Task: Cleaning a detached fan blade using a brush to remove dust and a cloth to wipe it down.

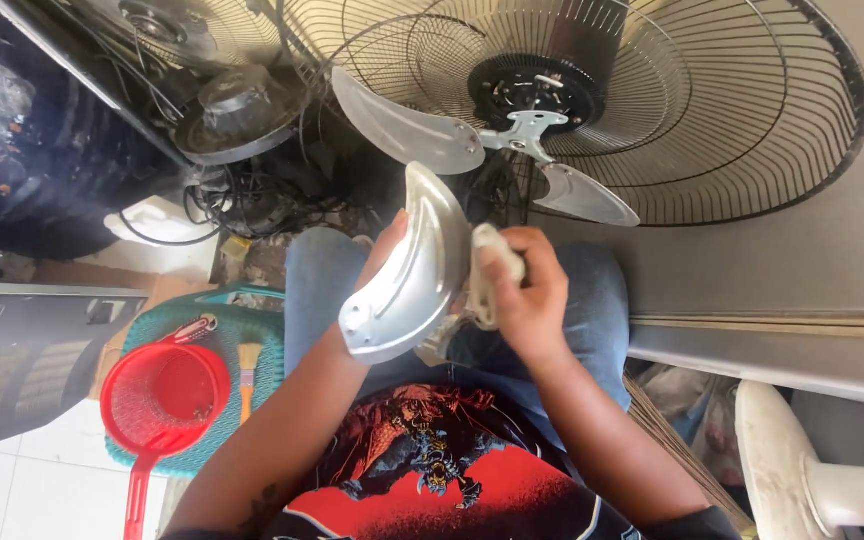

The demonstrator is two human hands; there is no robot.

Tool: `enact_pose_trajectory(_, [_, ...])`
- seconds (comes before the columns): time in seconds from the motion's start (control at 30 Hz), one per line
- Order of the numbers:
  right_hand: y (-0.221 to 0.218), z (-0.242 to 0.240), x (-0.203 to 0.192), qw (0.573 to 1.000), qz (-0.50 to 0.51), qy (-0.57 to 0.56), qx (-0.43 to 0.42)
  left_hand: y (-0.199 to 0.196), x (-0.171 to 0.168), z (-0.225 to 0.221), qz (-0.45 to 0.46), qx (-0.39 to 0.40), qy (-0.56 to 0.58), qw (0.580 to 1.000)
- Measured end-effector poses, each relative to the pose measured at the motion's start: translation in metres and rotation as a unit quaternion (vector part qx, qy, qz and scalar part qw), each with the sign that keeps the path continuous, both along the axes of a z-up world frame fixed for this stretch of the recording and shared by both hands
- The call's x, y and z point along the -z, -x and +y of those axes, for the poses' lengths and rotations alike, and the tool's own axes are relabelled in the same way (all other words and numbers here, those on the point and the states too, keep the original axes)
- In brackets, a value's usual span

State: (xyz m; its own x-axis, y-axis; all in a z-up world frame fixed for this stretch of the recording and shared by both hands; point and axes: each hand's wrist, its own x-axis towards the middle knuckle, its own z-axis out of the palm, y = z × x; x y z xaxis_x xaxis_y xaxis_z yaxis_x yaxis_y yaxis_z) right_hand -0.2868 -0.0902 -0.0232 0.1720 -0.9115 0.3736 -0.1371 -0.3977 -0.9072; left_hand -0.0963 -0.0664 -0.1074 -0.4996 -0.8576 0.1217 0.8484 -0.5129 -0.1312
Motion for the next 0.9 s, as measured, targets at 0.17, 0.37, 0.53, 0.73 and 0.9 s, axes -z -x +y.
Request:
enact_pose_trajectory(0.17, [0.000,-0.003,-0.007,0.895,-0.330,-0.300,-0.027,-0.006,-0.008,-0.001,0.015,0.005,0.030,0.999])
enact_pose_trajectory(0.37, [0.014,-0.002,-0.036,0.789,-0.467,-0.377,-0.133,-0.019,0.011,0.001,0.063,0.035,0.080,0.994])
enact_pose_trajectory(0.53, [0.005,0.005,-0.116,0.701,-0.589,-0.338,-0.220,-0.007,0.023,0.009,0.025,0.017,0.056,0.998])
enact_pose_trajectory(0.73, [-0.008,0.008,-0.136,0.597,-0.696,-0.305,-0.257,0.029,-0.036,0.019,-0.120,-0.023,-0.058,0.991])
enact_pose_trajectory(0.9, [-0.030,-0.008,-0.038,0.971,-0.115,0.211,-0.016,0.012,-0.035,0.015,-0.111,-0.009,-0.072,0.991])
